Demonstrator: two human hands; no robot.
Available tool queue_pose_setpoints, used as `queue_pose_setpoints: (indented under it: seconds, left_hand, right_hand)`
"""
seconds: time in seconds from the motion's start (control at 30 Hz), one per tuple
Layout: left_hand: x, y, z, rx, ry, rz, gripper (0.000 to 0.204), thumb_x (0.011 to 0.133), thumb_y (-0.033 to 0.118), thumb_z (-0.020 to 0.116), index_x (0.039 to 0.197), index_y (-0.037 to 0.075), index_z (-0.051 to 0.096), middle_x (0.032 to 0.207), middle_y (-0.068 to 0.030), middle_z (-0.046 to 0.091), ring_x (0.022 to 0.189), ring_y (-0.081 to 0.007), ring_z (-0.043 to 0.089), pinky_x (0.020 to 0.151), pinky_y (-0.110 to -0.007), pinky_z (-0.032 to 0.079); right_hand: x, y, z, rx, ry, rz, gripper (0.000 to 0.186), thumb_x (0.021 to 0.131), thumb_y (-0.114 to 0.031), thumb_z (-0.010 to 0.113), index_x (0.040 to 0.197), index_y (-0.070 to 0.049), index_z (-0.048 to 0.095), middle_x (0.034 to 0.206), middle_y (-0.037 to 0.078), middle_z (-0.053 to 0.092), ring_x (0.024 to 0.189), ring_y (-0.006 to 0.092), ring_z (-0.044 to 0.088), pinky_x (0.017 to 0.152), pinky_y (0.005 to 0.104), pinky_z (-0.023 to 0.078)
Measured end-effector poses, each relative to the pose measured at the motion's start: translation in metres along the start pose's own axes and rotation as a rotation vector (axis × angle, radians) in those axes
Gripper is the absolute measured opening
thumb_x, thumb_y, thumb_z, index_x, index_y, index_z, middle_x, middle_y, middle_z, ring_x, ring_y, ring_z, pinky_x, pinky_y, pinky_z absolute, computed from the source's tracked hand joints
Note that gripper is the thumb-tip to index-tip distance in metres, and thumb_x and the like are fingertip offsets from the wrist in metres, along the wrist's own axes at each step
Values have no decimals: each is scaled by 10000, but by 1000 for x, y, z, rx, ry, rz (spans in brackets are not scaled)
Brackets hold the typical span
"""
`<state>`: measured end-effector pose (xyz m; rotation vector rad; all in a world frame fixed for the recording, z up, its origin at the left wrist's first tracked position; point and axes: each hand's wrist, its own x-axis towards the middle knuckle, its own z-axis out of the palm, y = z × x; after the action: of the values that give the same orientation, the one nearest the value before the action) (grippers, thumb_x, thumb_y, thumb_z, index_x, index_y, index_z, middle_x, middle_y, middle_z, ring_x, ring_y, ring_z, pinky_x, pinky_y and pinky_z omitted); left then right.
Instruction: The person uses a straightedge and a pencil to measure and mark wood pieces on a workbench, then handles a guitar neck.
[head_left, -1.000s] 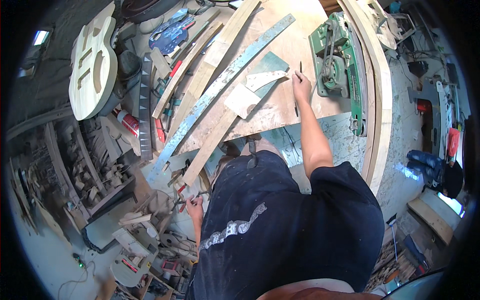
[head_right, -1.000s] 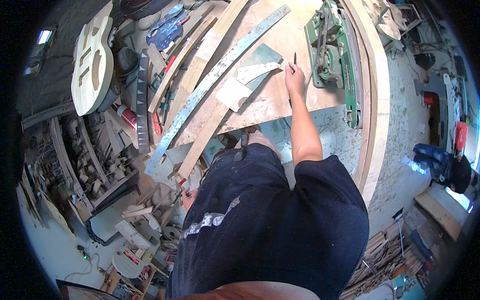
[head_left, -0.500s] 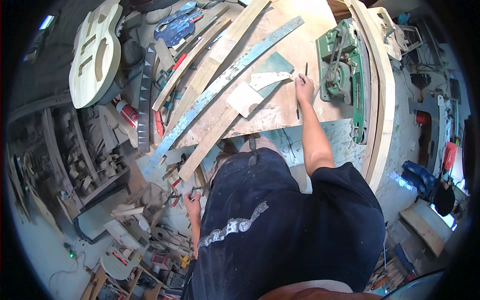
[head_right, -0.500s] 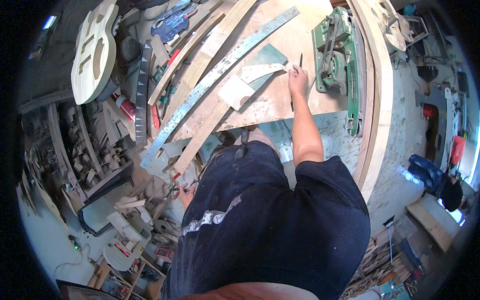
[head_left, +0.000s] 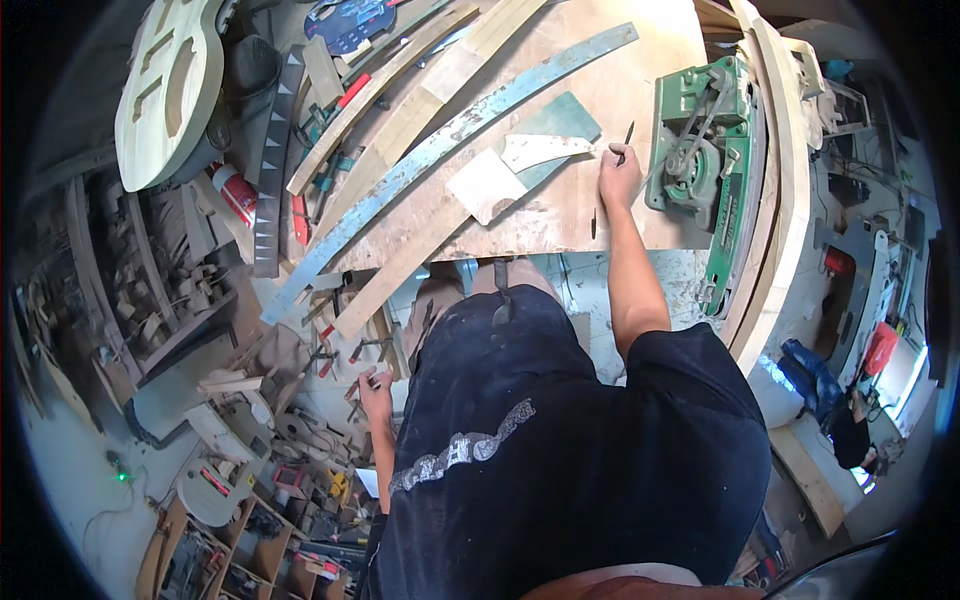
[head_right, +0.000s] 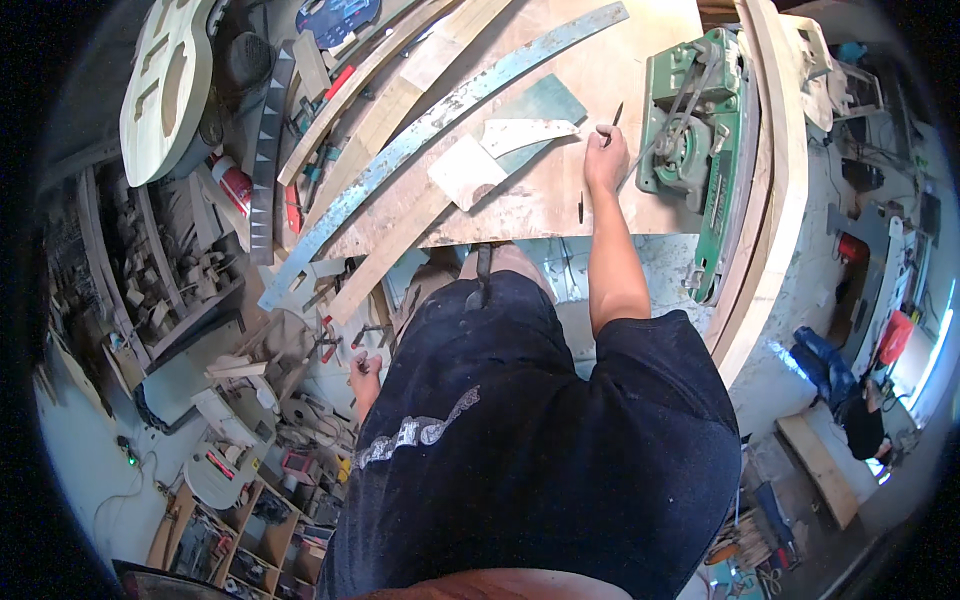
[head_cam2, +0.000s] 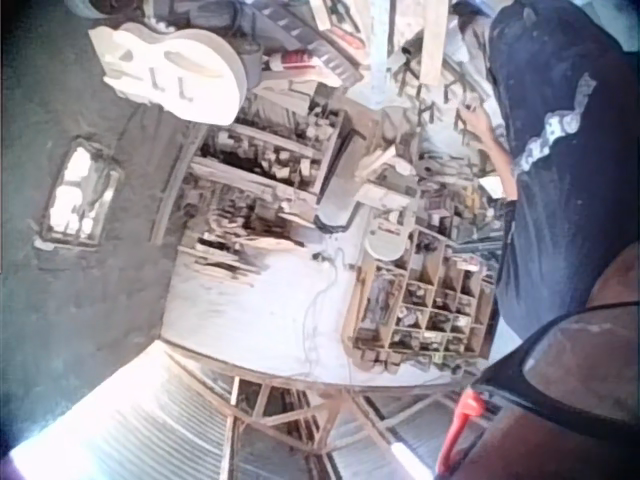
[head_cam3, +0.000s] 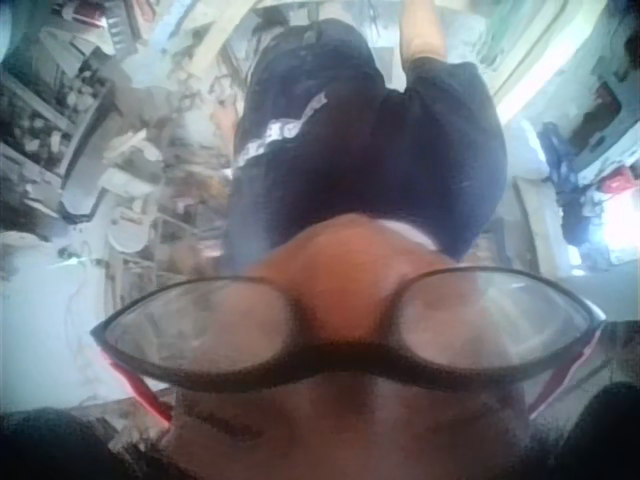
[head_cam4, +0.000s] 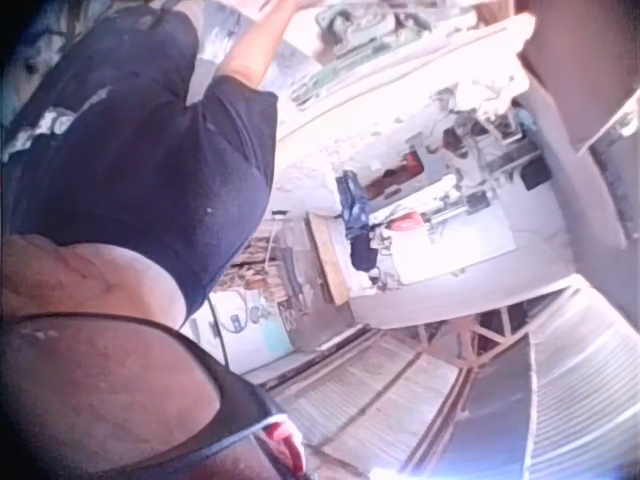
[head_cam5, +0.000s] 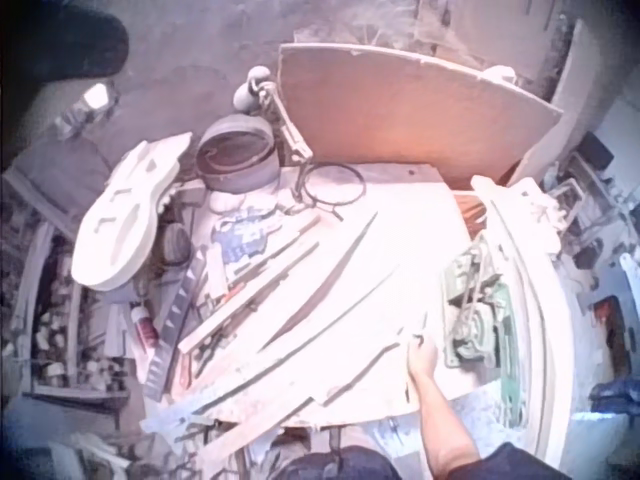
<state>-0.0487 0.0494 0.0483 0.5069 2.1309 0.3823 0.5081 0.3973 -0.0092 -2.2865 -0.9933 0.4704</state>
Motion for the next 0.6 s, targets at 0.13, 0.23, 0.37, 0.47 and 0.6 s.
queue_pose_setpoints:
  seconds: [0.13,0.23,0.37,0.47,0.6]
  left_hand:
    - [-15,5,6,101,78,47,555,857,271,777,1281,-15,562,1059,-138,682,947,-203,629,868,-335,492]
    - [-15,28,8,112,16,53,540,868,282,766,1289,5,571,1054,-128,697,901,-208,641,859,-335,498]
    - [-6,8,0,144,26,107,541,864,289,769,1282,6,575,1042,-119,700,898,-205,644,821,-337,509]
    - [18,3,-10,116,29,89,532,862,282,770,1276,9,578,1036,-116,703,919,-205,652,831,-334,510]
    - [52,18,-22,35,-3,172,452,895,237,731,1247,-8,588,1009,-111,697,882,-193,639,814,-330,507]
  right_hand:
    - [-3,-7,5,-61,17,8,220,844,-195,688,1036,-87,685,909,133,677,839,301,654,790,424,509]
    - [0,-2,-2,-72,50,-16,208,836,-190,679,1011,-77,687,893,140,676,820,304,651,770,427,507]
    - [-2,0,2,10,12,-49,216,848,-190,681,1012,-53,709,819,116,675,749,240,640,727,381,510]
    - [6,17,0,142,-103,88,272,865,-206,695,1078,-41,734,817,96,694,735,167,630,718,333,508]
    - [-16,20,-8,282,-77,61,303,904,-188,682,1161,-30,713,813,62,672,703,125,607,648,282,483]
